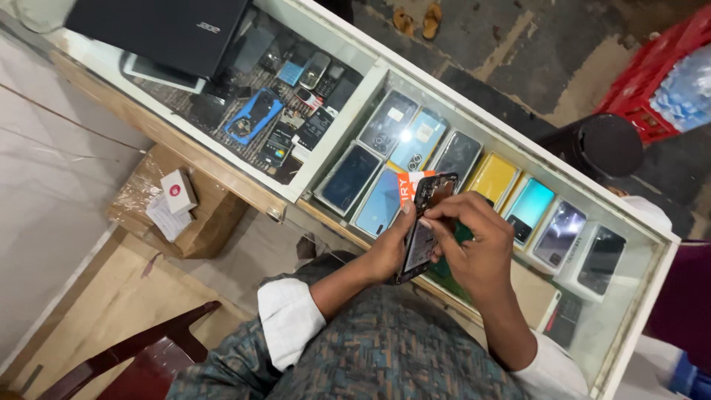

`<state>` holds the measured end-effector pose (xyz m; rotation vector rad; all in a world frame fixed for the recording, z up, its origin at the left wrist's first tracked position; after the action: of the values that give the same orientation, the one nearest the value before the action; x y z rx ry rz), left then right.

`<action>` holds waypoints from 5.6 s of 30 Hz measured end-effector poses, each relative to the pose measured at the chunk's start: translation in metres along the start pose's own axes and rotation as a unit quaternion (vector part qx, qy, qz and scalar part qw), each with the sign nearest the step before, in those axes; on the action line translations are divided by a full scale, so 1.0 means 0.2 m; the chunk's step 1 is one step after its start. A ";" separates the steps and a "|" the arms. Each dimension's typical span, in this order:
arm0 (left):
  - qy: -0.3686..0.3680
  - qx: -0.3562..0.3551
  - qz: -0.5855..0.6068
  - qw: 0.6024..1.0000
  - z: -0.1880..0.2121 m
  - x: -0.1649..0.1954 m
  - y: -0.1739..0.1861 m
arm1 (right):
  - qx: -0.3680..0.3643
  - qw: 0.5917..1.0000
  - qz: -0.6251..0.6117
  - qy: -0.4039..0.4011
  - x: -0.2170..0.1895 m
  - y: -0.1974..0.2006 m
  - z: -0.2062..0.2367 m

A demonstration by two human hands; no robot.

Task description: The person opens a smartphone screen assembly, removes the display and ribbon cable, and places the components on the counter. They then retrieve a roll of black tape, cut a piece, and apply it to the back of the phone chassis.

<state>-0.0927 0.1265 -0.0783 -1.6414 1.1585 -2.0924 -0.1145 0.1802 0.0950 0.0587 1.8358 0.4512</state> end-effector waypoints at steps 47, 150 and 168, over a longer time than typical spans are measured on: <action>0.080 -0.005 -0.190 0.979 0.04 0.11 0.20 | 0.001 0.999 0.034 0.017 0.03 -0.12 -0.07; 0.071 0.247 0.090 0.962 0.06 0.11 0.30 | -0.132 0.937 0.193 0.260 -0.04 -0.36 0.15; 0.057 0.238 0.080 0.966 0.08 0.13 0.26 | -0.096 0.956 0.180 0.212 0.00 -0.31 0.20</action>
<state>-0.1014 0.0702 -0.0961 -1.1826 0.7073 -2.1630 -0.0645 0.1342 0.0654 0.1769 2.2005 0.9566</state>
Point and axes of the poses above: each hand's wrist, its own z-axis away from the middle knuckle, its own y-axis out of the back of the hand, x = y × z, the point moved 10 cm from there along -z, towards the middle knuckle, and after that the axes turned 6 degrees about -z, right-handed, at the moved point
